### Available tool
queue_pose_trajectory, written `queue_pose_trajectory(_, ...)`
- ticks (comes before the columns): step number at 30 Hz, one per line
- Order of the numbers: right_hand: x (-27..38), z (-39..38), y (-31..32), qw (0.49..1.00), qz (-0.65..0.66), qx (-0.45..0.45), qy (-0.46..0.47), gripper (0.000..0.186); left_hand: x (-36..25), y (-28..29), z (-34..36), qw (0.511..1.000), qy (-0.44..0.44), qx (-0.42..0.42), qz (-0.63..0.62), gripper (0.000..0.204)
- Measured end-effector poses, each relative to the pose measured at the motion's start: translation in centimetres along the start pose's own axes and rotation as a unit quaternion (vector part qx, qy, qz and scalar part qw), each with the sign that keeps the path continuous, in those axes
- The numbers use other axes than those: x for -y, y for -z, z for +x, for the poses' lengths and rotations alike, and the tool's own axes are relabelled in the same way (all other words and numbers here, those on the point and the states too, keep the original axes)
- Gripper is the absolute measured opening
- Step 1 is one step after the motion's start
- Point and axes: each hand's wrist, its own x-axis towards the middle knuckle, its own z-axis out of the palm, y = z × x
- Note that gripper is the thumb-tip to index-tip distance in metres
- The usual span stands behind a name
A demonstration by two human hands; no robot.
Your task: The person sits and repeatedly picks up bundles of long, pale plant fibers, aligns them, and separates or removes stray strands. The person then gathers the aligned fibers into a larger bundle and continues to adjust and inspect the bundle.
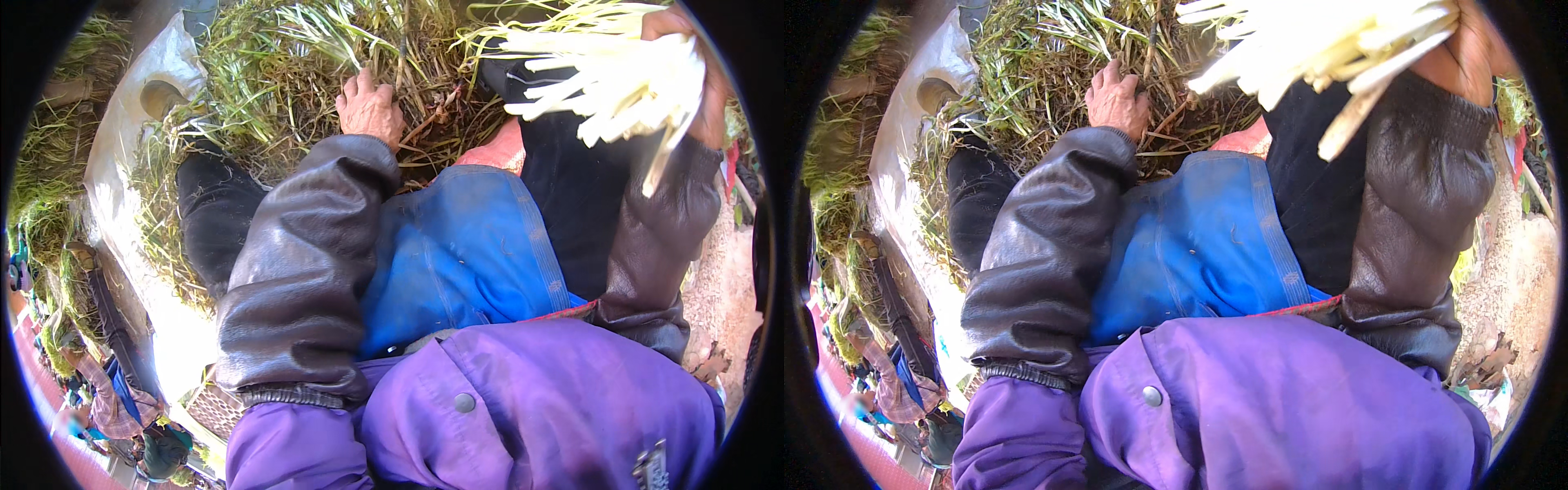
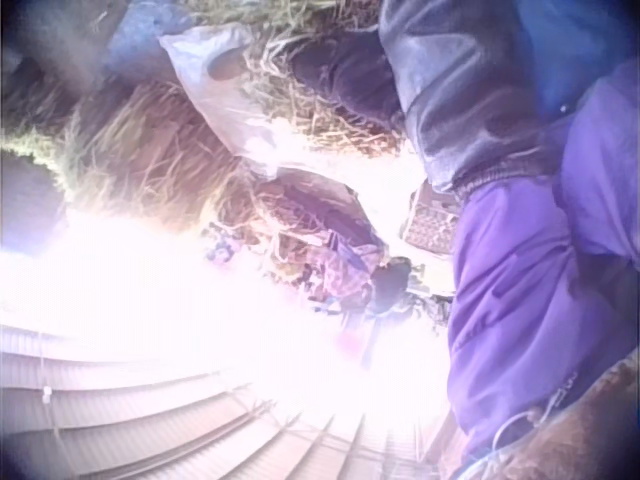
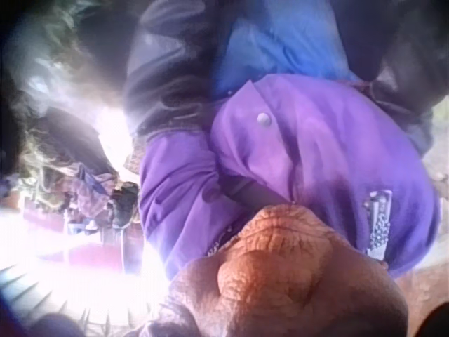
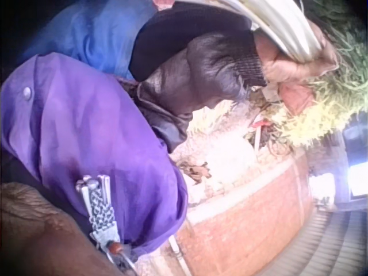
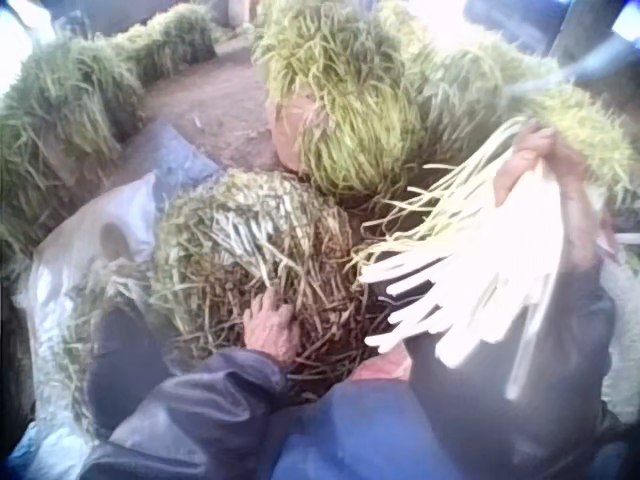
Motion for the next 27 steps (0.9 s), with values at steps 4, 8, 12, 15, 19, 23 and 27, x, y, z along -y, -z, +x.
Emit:
queue_pose_trajectory(4, 1.3, -0.8, 2.5, 0.976, 0.17, -0.081, -0.107, 0.016, 0.9, 4.2, -0.7, 0.99, -0.011, 0.067, -0.12, 0.02)
queue_pose_trajectory(8, 1.5, -1.5, 3.9, 0.953, 0.224, -0.114, -0.168, 0.015, 3.2, 11.8, -1.8, 0.806, 0.161, 0.129, -0.555, 0.012)
queue_pose_trajectory(12, -0.2, -0.9, 4.4, 0.951, 0.244, -0.128, -0.141, 0.015, 5.4, 19.4, -4.3, 0.785, 0.184, 0.077, -0.586, 0.01)
queue_pose_trajectory(15, -1.1, -0.5, 4.5, 0.911, 0.315, -0.221, -0.147, 0.017, 5.4, 22.0, -7.0, 0.739, 0.212, 0.103, -0.631, 0.01)
queue_pose_trajectory(19, -1.2, -1.0, 4.3, 0.97, 0.15, -0.16, -0.102, 0.016, 4.7, 24.0, -10.1, 0.738, 0.224, 0.111, -0.627, 0.014)
queue_pose_trajectory(23, -1.2, -1.6, 3.7, 0.974, 0.125, -0.154, -0.112, 0.015, 4.8, 26.4, -14.2, 0.779, 0.244, 0.104, -0.568, 0.022)
queue_pose_trajectory(27, -1.5, -1.1, 2.9, 0.969, 0.126, -0.188, -0.096, 0.015, 6.0, 29.4, -18.0, 0.805, 0.255, 0.15, -0.515, 0.028)
